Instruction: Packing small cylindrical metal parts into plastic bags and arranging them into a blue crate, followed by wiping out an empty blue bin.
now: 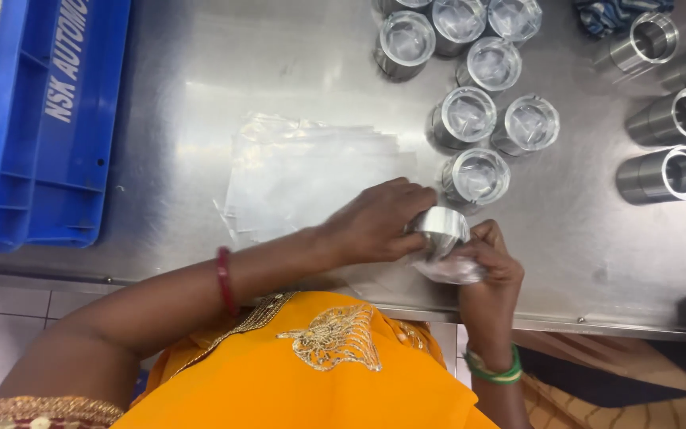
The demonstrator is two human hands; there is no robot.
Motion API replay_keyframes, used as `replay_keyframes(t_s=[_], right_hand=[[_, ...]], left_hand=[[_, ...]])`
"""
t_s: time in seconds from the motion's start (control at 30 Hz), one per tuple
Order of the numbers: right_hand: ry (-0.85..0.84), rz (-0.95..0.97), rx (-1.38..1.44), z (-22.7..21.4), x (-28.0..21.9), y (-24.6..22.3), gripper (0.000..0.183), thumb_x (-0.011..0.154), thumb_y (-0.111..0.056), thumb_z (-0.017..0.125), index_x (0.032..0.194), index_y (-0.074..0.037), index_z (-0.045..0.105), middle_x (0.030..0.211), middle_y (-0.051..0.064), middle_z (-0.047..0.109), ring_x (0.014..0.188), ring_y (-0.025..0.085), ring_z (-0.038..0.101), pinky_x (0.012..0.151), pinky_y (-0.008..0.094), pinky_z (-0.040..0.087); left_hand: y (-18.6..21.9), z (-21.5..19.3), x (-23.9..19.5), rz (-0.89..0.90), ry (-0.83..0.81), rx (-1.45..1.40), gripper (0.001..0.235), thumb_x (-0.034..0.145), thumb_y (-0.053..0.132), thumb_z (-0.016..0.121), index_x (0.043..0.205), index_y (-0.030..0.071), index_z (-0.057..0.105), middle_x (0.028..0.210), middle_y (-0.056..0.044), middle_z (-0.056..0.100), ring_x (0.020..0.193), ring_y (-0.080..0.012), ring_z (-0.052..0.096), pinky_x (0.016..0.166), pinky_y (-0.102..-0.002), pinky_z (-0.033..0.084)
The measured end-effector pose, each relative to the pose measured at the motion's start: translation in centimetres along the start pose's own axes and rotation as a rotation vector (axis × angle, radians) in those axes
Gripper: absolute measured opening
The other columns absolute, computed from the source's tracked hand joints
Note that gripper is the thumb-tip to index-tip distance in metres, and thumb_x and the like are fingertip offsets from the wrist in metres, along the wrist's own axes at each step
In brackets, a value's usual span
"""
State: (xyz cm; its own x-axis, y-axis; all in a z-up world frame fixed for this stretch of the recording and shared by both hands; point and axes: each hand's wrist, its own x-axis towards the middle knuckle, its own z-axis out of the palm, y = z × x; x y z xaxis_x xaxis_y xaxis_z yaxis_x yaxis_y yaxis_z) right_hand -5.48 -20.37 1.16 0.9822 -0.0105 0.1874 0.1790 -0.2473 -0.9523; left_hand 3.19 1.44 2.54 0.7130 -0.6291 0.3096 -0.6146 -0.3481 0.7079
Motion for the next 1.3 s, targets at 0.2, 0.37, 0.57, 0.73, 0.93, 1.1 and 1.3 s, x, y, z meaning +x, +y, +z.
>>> replay_keyframes(t_s=[0.2,0.37,0.57,0.73,0.93,1.1,1.3], right_hand=[[-0.090,-0.052,-0.499,-0.1,0.6,-5.2,0.047,0.065,0.003,0.074,0.109,0.012,0.062,0.113,0.017,0.043,0.110,0.026,0.050,0.092,0.037,0.051],[0.123,0.281,-0.411,0.4,0.7,-6.7,0.047,0.082,-0.017,0.073,0.118,0.009,0.058,0.102,0.016,0.058,0.091,0.023,0.061,0.078,0.038,0.053],[0.266,0.406,-0.227,-5.9,4.6,-3.7,0.041,0.103,-0.032,0.068,0.124,0.003,0.064,0.106,0.011,0.072,0.091,0.016,0.067,0.082,0.034,0.054],[0.340,0.104,-0.079,-12.9,14.3,4.2,0.048,0.113,-0.026,0.073,0.138,0.007,0.049,0.124,0.008,0.060,0.109,0.013,0.063,0.093,0.031,0.056],[0.111,0.013,-0.346,-9.8,25.1,7.2,0.032,0.119,-0.030,0.058,0.123,0.002,0.057,0.104,0.014,0.057,0.084,0.015,0.051,0.075,0.035,0.048],[0.479,-0.500,-1.306,-12.8,33.2,10.9,0.031,0.106,-0.025,0.071,0.130,-0.006,0.065,0.130,0.031,0.050,0.119,0.046,0.048,0.093,0.056,0.042],[0.241,-0.136,-1.283,-16.1,33.1,12.5,0.064,0.101,-0.036,0.067,0.151,0.000,0.049,0.139,0.029,0.047,0.132,0.049,0.042,0.108,0.066,0.033]], left_hand=[[6.0,-1.3,2.8,-0.280,-0.125,-0.075,0.053,0.084,0.036,0.075,0.120,0.005,0.053,0.099,-0.016,0.069,0.100,-0.0344,0.067,0.087,-0.045,0.054],[6.9,-0.3,0.4,-0.345,-0.275,-0.379,0.060,0.083,0.039,0.076,0.124,0.004,0.050,0.101,-0.019,0.070,0.097,-0.0357,0.069,0.086,-0.045,0.055],[7.4,-1.7,-2.0,-0.272,-0.336,-0.069,0.067,0.078,0.023,0.078,0.131,0.001,0.045,0.114,-0.024,0.058,0.105,-0.0409,0.061,0.080,-0.054,0.055],[7.8,-0.6,-2.0,-0.335,-0.375,0.105,0.052,0.076,0.005,0.070,0.123,0.000,0.049,0.117,-0.022,0.055,0.103,-0.0390,0.062,0.073,-0.050,0.059],[3.6,1.4,-2.2,-0.439,-0.186,0.129,0.027,0.091,0.005,0.057,0.117,-0.001,0.054,0.099,-0.023,0.064,0.086,-0.0402,0.068,0.073,-0.051,0.057],[0.1,0.2,-2.6,-0.295,0.002,-0.109,0.010,0.085,0.014,0.069,0.089,0.006,0.068,0.085,-0.015,0.073,0.078,-0.0337,0.071,0.071,-0.045,0.056],[-0.7,-1.7,0.6,-0.484,0.075,-0.165,0.017,0.075,0.021,0.080,0.078,0.008,0.069,0.068,-0.009,0.073,0.064,-0.0253,0.072,0.063,-0.039,0.055]])
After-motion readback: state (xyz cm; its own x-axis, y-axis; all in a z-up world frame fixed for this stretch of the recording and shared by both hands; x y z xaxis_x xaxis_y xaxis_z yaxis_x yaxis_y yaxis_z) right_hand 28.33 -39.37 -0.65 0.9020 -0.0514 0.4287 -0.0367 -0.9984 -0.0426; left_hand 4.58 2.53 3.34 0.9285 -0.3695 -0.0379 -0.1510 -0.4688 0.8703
